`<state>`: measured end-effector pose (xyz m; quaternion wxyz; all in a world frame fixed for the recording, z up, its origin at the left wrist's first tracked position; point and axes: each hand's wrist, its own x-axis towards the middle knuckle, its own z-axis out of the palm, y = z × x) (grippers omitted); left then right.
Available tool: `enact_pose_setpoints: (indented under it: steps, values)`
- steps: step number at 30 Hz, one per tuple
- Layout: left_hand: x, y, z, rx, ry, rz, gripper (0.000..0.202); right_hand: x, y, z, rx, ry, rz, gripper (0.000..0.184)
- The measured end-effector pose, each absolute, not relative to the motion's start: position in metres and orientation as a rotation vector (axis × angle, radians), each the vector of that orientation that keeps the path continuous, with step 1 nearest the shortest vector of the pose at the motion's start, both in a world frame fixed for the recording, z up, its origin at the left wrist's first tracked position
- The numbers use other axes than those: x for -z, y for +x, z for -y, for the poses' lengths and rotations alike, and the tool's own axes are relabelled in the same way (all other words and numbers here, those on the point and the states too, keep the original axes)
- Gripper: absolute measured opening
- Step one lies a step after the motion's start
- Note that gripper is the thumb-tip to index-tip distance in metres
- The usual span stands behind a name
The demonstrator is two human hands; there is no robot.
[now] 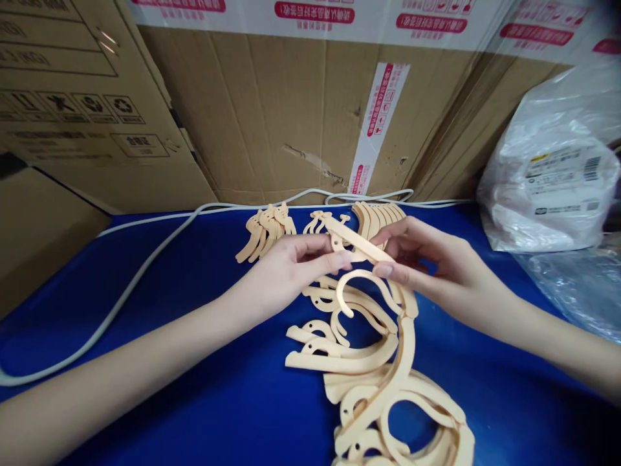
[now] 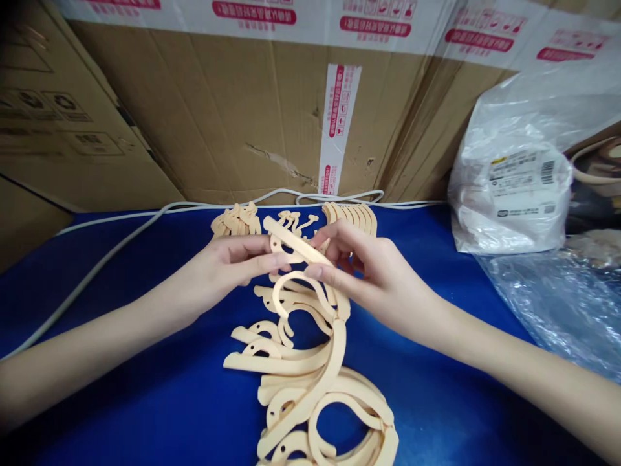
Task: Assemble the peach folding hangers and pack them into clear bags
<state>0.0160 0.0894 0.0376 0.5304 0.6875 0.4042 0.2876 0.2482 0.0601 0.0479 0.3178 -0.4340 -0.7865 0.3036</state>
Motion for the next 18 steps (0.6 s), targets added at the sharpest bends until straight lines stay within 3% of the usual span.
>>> enact_pose_setpoints:
  steps: [5,13,16,18]
  values:
    - [-0.046,0.02,-0.091,-0.891,1.785,-1.026,0.023,-0.052,0.25,-0.066,-0.542,-1.178,2.13,0.019]
    - [-0.041,0.033,-0.093,-0.951,1.87,-0.977,0.023,-0.055,0.236,-0.075,0.516,-1.282,2.3,0.027]
    - [-0.045,0.031,-0.092,-0.971,2.055,-1.073,0.024,-0.054,0.233,-0.08,0.536,-1.347,2.32,0.029]
    - [-0.047,0.028,-0.091,-0.963,2.196,-1.157,0.023,-0.054,0.232,-0.083,0.301,-1.349,2.348,0.026]
